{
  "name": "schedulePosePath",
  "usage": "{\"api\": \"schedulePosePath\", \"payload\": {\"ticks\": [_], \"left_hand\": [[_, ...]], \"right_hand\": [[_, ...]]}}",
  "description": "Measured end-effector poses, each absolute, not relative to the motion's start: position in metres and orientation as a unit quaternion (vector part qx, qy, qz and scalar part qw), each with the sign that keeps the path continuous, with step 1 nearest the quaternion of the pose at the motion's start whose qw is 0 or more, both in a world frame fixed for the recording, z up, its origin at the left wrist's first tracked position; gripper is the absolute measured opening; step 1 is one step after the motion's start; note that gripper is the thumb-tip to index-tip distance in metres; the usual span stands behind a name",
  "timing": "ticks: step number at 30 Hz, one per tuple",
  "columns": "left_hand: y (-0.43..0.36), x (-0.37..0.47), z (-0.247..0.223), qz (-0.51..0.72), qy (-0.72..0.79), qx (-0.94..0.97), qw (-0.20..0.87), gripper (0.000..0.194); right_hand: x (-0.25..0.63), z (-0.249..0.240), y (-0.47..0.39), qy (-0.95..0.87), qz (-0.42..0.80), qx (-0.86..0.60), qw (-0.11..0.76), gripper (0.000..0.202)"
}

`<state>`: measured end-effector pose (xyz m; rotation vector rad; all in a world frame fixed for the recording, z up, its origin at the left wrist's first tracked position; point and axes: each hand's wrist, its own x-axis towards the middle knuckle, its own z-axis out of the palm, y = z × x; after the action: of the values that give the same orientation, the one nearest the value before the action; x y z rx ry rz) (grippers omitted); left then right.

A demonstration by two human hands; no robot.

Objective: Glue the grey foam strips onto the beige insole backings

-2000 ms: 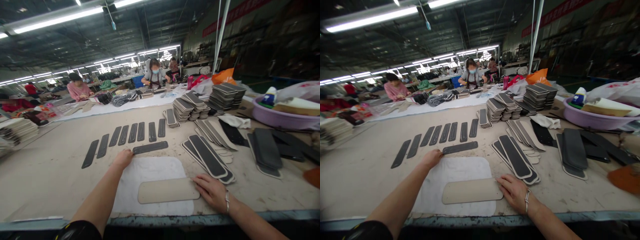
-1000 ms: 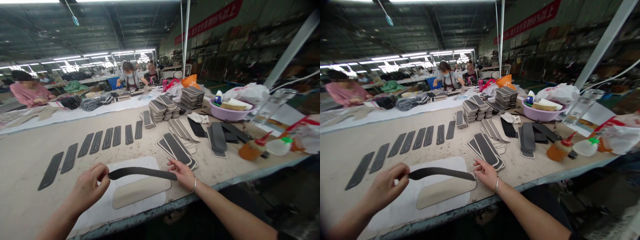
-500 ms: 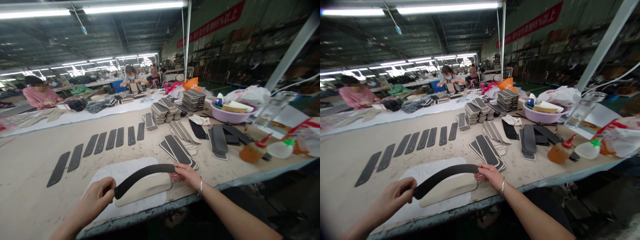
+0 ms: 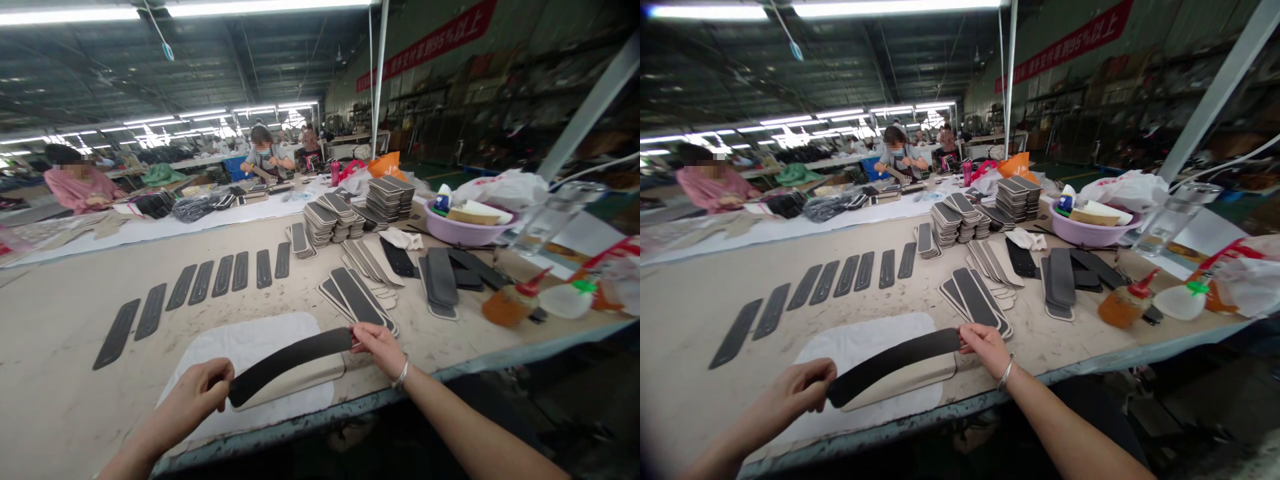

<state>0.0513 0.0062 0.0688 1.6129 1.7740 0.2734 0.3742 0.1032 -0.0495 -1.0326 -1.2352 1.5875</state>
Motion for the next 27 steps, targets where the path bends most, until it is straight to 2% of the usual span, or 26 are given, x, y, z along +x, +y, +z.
{"api": "schedulePosePath", "payload": {"ticks": [5,12,19,27], "left_hand": [[0.008,0.043,0.054,0.124,0.682,0.599,0.402,0.014],[0.021,0.022,0.016,0.153,0.719,0.52,0.436,0.024],[0.025,0.015,-0.022,0.147,0.768,0.467,0.412,0.028],[0.027,0.014,-0.029,0.152,0.769,0.478,0.396,0.023]], "right_hand": [[0.37,-0.052,0.103,-0.568,0.556,-0.463,0.392,0.026],[0.357,-0.054,0.1,-0.628,0.493,-0.53,0.286,0.021],[0.347,-0.059,0.098,-0.681,0.397,-0.571,0.228,0.01],[0.345,-0.062,0.102,-0.699,0.367,-0.585,0.186,0.01]]}}
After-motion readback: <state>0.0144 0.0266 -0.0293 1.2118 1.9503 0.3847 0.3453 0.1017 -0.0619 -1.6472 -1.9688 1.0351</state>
